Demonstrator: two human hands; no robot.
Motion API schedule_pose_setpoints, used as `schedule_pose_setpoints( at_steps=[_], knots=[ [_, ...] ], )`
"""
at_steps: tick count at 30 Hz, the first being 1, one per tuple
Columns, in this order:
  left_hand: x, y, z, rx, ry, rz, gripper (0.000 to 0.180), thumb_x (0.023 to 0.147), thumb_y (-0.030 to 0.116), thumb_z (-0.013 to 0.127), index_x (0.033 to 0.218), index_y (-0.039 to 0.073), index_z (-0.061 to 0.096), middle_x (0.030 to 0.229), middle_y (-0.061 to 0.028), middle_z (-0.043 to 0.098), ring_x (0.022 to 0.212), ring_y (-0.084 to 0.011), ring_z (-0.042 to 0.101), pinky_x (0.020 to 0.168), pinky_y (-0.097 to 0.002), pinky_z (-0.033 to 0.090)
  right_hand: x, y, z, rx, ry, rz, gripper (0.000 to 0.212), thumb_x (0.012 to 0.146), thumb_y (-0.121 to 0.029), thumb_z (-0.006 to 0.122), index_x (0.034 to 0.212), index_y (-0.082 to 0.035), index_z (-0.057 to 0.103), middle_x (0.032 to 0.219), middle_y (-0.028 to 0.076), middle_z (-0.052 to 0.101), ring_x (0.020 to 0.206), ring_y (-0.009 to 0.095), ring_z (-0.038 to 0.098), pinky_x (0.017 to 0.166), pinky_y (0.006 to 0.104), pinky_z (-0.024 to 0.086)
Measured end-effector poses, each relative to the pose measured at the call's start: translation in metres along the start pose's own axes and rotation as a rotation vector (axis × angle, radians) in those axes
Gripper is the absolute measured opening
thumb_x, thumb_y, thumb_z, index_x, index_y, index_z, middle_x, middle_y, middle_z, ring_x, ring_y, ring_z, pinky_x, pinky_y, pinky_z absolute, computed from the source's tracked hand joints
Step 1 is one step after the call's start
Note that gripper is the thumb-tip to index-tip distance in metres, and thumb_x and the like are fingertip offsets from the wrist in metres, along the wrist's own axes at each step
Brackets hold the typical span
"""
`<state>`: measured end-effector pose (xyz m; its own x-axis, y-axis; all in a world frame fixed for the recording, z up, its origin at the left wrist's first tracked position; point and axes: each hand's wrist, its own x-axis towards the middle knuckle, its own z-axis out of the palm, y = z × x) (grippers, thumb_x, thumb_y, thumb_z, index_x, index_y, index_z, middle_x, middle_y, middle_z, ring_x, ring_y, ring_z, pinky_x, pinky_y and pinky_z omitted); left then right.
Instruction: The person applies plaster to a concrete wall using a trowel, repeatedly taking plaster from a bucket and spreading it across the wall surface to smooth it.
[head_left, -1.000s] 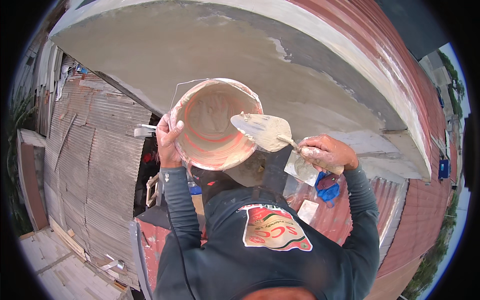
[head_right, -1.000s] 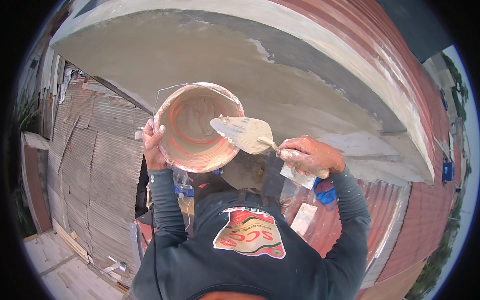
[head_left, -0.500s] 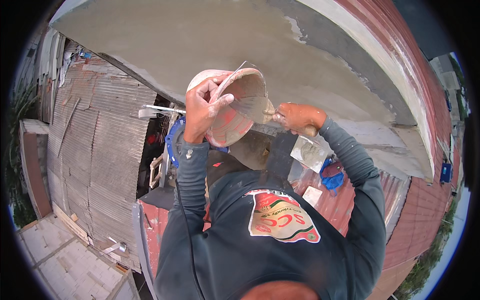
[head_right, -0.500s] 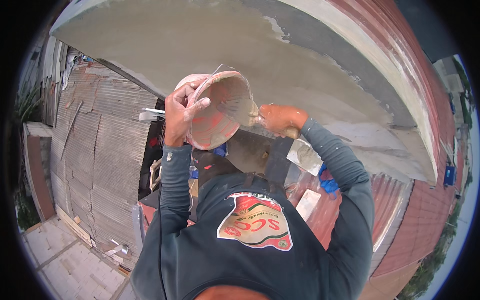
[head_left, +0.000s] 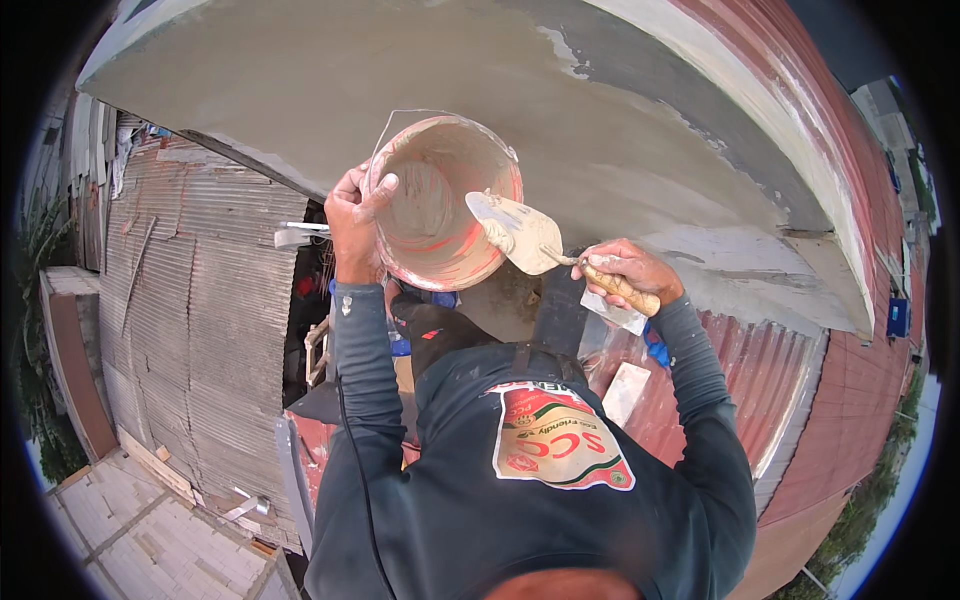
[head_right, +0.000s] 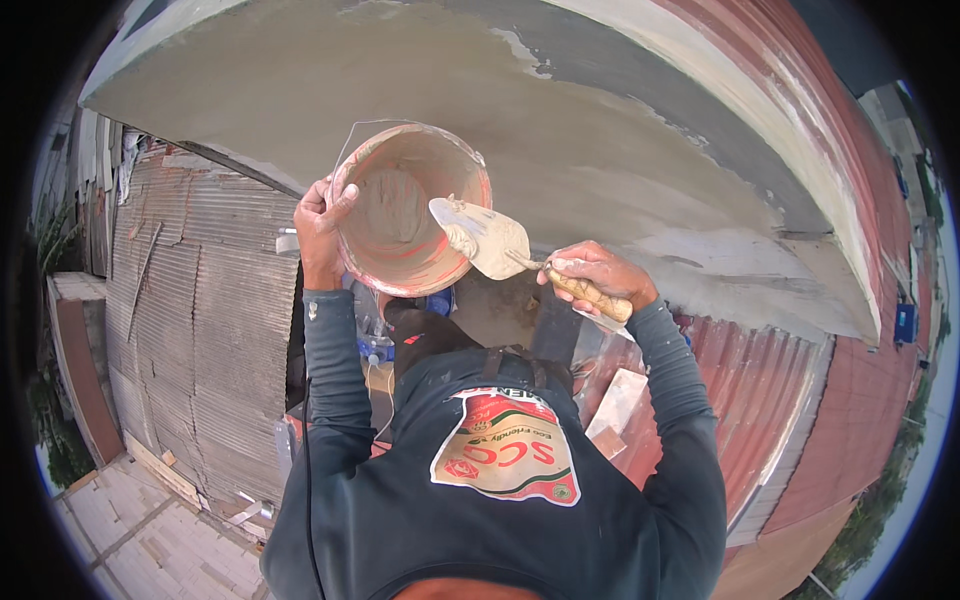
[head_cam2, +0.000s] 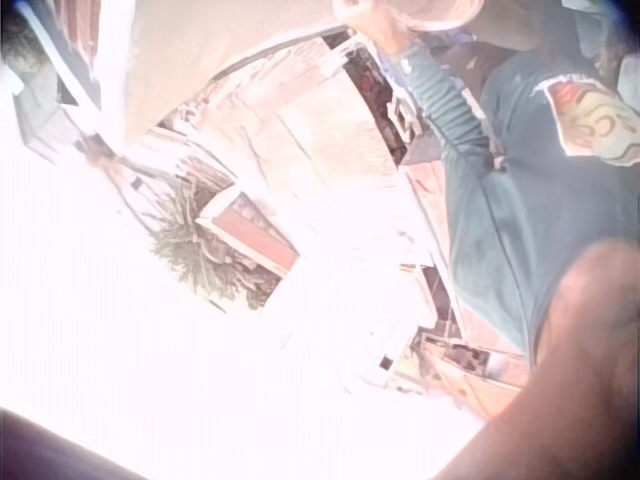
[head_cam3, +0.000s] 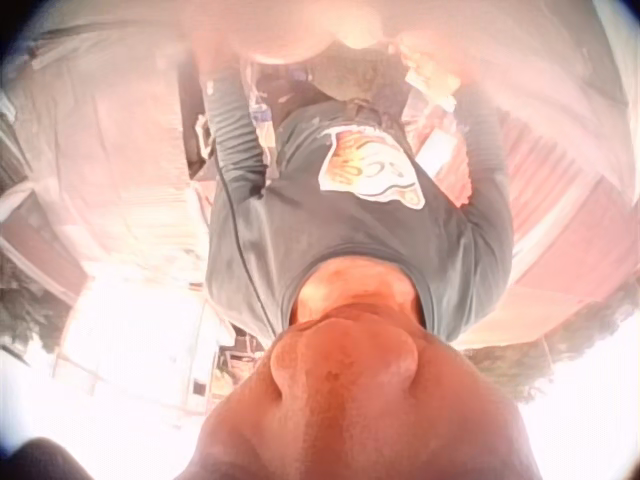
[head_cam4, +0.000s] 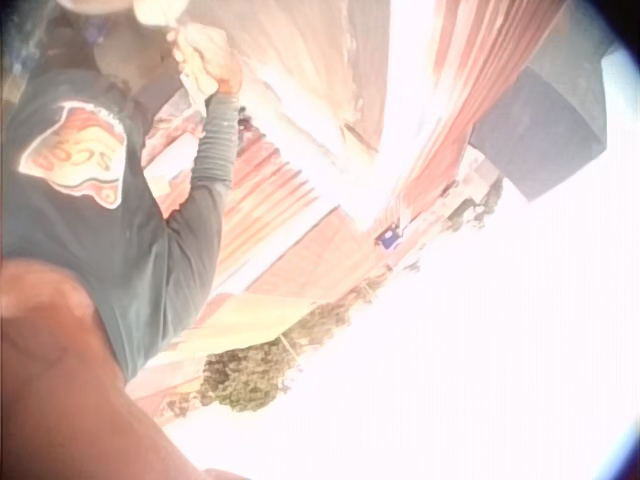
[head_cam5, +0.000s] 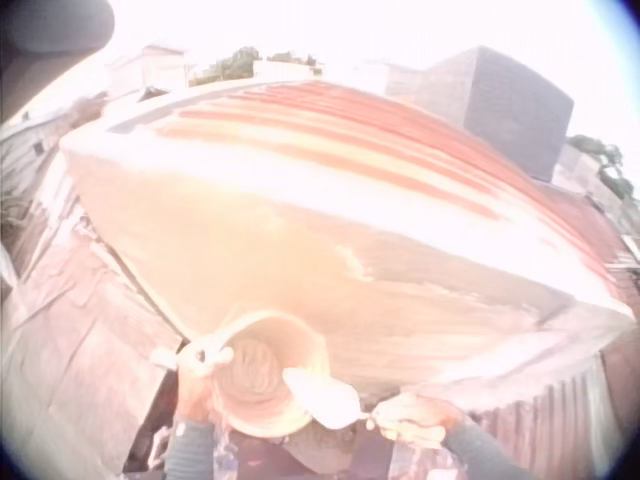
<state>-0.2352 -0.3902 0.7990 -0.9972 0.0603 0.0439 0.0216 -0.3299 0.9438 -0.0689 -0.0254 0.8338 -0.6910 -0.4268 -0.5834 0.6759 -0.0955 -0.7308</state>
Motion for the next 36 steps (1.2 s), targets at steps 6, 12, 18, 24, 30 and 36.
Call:
schedule_pose_setpoints(
  at_steps=[6,12,18,24,30,36],
  knots=[
    [0.005,-0.011,0.019,-0.155,0.012,-0.141,0.023,0.084,0.002,0.078,0.078,0.008,0.057,0.100,-0.0059,0.069,0.087,-0.0106,0.061,0.083,-0.0280,0.050,-0.014,0.015,-0.017,-0.148,0.102,-0.017,0.034,0.104,-0.027,0.055,0.109,0.005,0.065,0.073,0.004,0.059,0.049,0.006,0.053,0.039,0.0215,0.041],
    [-0.003,-0.055,0.072,0.055,0.152,-0.058,0.018,0.086,0.004,0.078,0.082,0.006,0.061,0.094,-0.0030,0.067,0.083,-0.0096,0.060,0.079,-0.0289,0.051,-0.007,0.078,0.010,0.284,-0.048,-0.039,0.036,0.103,-0.029,0.057,0.112,0.005,0.064,0.073,0.005,0.059,0.048,0.009,0.054,0.038,0.0217,0.041],
    [-0.021,-0.080,0.082,0.107,0.150,-0.192,0.024,0.089,0.008,0.078,0.078,0.007,0.056,0.095,-0.0074,0.069,0.084,-0.0132,0.062,0.081,-0.0309,0.051,-0.061,0.152,0.007,0.199,0.374,-0.318,0.030,0.100,-0.024,0.062,0.115,0.001,0.063,0.078,0.004,0.060,0.058,0.009,0.059,0.050,0.0223,0.049],
    [-0.047,-0.088,0.081,0.072,0.053,-0.249,0.029,0.093,0.003,0.070,0.076,0.011,0.049,0.110,-0.0136,0.069,0.105,-0.0200,0.064,0.092,-0.0375,0.055,-0.067,0.284,-0.031,-0.486,1.286,-0.318,0.035,0.095,-0.025,0.070,0.118,0.000,0.059,0.098,0.024,0.067,0.084,0.045,0.066,0.080,0.0470,0.052],
    [-0.052,-0.102,0.101,0.251,0.019,-0.388,0.020,0.097,0.007,0.065,0.083,0.008,0.052,0.113,-0.0159,0.068,0.102,-0.0225,0.067,0.090,-0.0396,0.058,0.043,0.448,-0.141,-0.518,1.536,0.424,0.049,0.099,-0.039,0.057,0.129,0.000,0.058,0.118,0.028,0.066,0.107,0.044,0.065,0.096,0.0531,0.048],
    [-0.060,-0.131,0.077,0.356,-0.031,-0.430,0.028,0.099,0.013,0.063,0.123,-0.001,0.060,0.123,-0.0136,0.066,0.109,-0.0226,0.066,0.095,-0.0394,0.056,0.105,0.515,-0.227,-0.300,1.563,0.475,0.043,0.097,-0.033,0.057,0.118,0.004,0.060,0.107,0.032,0.068,0.098,0.047,0.067,0.088,0.0552,0.051]
  ],
)
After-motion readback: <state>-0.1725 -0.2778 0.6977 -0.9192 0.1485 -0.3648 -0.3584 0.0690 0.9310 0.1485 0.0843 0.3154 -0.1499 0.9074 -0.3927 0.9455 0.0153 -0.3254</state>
